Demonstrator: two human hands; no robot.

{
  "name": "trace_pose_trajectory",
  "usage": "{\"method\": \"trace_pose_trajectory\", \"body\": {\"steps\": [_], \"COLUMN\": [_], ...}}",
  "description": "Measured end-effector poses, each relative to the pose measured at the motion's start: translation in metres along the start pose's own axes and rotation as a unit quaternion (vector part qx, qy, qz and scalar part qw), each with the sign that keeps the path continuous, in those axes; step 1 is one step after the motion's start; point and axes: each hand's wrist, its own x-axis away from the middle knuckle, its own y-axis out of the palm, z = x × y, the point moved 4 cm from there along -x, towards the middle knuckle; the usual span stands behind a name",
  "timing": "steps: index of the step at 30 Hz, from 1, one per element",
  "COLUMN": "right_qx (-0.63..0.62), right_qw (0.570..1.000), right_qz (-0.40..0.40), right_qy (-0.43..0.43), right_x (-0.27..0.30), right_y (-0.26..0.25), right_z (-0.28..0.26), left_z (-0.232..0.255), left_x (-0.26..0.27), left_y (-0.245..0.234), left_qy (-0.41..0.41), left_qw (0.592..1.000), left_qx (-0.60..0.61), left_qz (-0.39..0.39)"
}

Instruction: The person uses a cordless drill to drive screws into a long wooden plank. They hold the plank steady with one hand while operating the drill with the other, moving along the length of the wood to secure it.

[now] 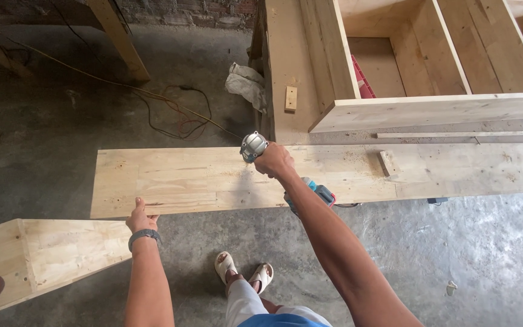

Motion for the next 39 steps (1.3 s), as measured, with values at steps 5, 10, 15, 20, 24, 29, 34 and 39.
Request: {"method": "trace_pose_trajectory", "body": {"steps": [5,10,15,20,24,29,34,39], "right_qx": [0.009,0.021,0.036,0.037,0.043,0.019,0.009,-0.019], "right_qw": [1.000,1.000,0.999,0.999,0.999,0.999,0.999,0.999], "right_qz": [-0.002,-0.005,0.007,0.004,-0.008,0.002,-0.017,-0.009], "right_qy": [0.004,-0.005,0.002,0.013,0.017,0.036,0.041,0.050], "right_x": [0.008,0.005,-0.010,-0.012,-0.008,-0.019,0.003,0.006], "right_y": [-0.002,0.004,0.015,0.016,0.013,0.021,0.009,0.014], "right_z": [-0.001,0.004,0.009,0.009,0.004,0.013,-0.008,-0.006], "left_z": [-0.003,0.000,-0.005,-0.003,-0.004,-0.004,0.002,0.010], "left_x": [-0.002,0.001,-0.010,-0.002,0.000,-0.001,0.014,0.031], "left_y": [-0.005,0.000,-0.002,0.001,-0.001,0.000,0.003,0.006], "left_qy": [-0.002,0.001,0.009,0.000,0.005,0.005,-0.008,-0.016], "left_qw": [1.000,0.999,1.000,1.000,1.000,1.000,0.999,0.997], "left_qx": [-0.005,0.000,0.009,0.007,0.006,-0.008,0.001,-0.006], "left_qz": [0.027,0.033,0.027,0.025,0.030,0.020,0.040,0.081]}}
